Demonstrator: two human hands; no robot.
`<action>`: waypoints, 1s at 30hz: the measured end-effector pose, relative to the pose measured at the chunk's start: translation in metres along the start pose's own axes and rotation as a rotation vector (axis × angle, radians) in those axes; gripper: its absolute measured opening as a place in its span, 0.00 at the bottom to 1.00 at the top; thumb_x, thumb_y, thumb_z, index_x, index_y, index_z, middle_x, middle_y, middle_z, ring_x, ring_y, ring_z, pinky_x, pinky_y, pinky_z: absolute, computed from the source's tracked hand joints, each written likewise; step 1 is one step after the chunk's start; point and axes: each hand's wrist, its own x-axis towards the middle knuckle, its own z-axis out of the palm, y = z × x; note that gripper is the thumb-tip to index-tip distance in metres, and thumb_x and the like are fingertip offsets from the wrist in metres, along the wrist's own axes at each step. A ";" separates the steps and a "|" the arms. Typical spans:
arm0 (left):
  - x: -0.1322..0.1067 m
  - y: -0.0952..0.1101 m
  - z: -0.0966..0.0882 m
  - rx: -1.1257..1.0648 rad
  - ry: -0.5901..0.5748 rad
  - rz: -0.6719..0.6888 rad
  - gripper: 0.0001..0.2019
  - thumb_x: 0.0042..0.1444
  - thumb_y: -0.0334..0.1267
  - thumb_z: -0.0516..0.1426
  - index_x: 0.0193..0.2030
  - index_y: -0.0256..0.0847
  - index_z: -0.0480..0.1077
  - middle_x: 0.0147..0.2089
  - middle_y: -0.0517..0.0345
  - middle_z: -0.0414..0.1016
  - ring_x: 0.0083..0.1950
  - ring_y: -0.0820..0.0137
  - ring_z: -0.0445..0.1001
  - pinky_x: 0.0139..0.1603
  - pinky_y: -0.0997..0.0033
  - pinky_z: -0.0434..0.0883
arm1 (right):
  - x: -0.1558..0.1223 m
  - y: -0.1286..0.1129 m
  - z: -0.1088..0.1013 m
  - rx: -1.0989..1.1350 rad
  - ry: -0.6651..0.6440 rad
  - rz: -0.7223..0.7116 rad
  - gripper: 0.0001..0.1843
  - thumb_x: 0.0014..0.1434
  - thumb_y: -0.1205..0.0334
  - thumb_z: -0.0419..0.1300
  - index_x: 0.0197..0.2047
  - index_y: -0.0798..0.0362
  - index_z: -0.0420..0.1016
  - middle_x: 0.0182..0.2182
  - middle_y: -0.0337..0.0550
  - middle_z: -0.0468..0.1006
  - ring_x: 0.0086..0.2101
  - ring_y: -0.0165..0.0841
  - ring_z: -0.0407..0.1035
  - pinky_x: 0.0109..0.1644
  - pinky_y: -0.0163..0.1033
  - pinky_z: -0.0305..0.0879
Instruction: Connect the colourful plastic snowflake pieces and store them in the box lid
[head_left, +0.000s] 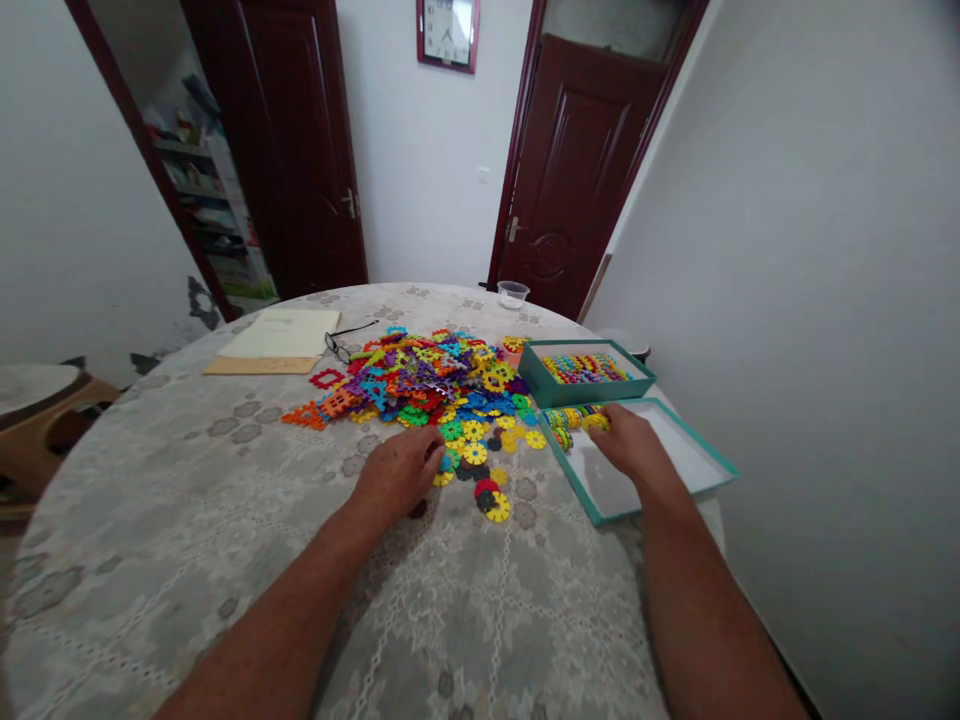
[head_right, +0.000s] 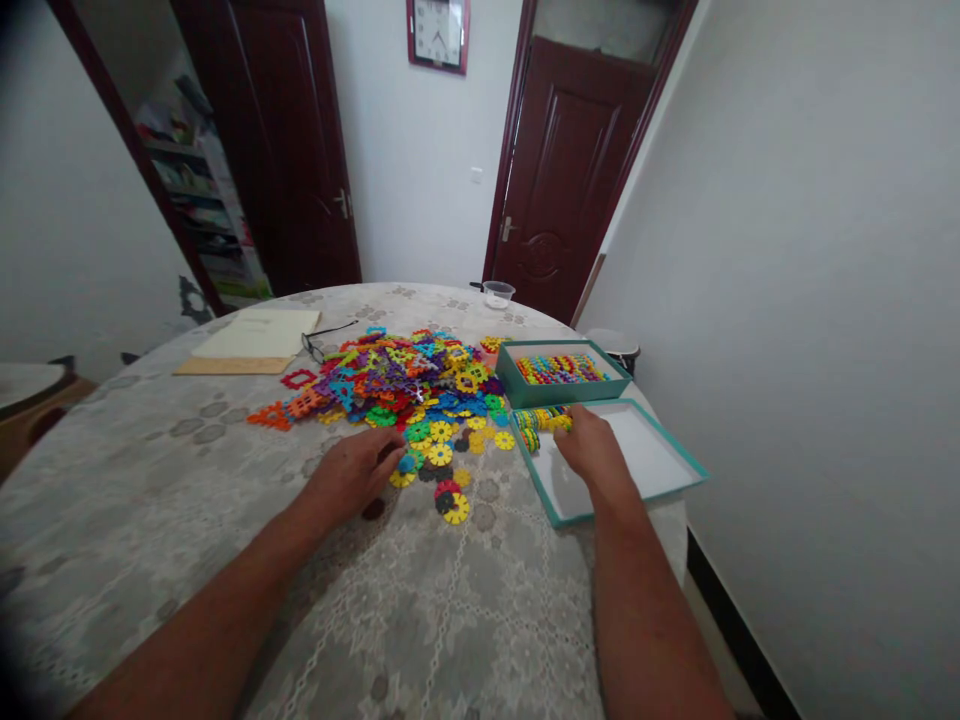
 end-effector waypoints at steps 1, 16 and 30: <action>0.000 0.000 0.000 0.020 -0.010 -0.006 0.11 0.69 0.40 0.52 0.46 0.45 0.76 0.44 0.52 0.81 0.45 0.61 0.78 0.46 0.65 0.69 | 0.002 0.004 0.007 -0.029 -0.046 0.019 0.13 0.64 0.62 0.60 0.49 0.56 0.80 0.44 0.59 0.84 0.42 0.46 0.77 0.41 0.41 0.62; 0.002 -0.003 -0.003 0.061 -0.115 -0.030 0.11 0.69 0.41 0.53 0.50 0.45 0.76 0.49 0.51 0.82 0.49 0.60 0.79 0.50 0.64 0.70 | 0.015 0.022 0.033 0.311 -0.310 -0.063 0.22 0.60 0.63 0.63 0.58 0.56 0.80 0.44 0.47 0.86 0.40 0.38 0.79 0.41 0.36 0.67; -0.015 -0.013 -0.002 0.048 -0.354 0.050 0.35 0.51 0.48 0.70 0.66 0.52 0.68 0.64 0.48 0.72 0.63 0.54 0.72 0.63 0.58 0.70 | -0.015 -0.042 -0.003 0.324 0.109 -0.294 0.14 0.67 0.64 0.54 0.46 0.53 0.81 0.42 0.48 0.85 0.40 0.39 0.77 0.48 0.40 0.67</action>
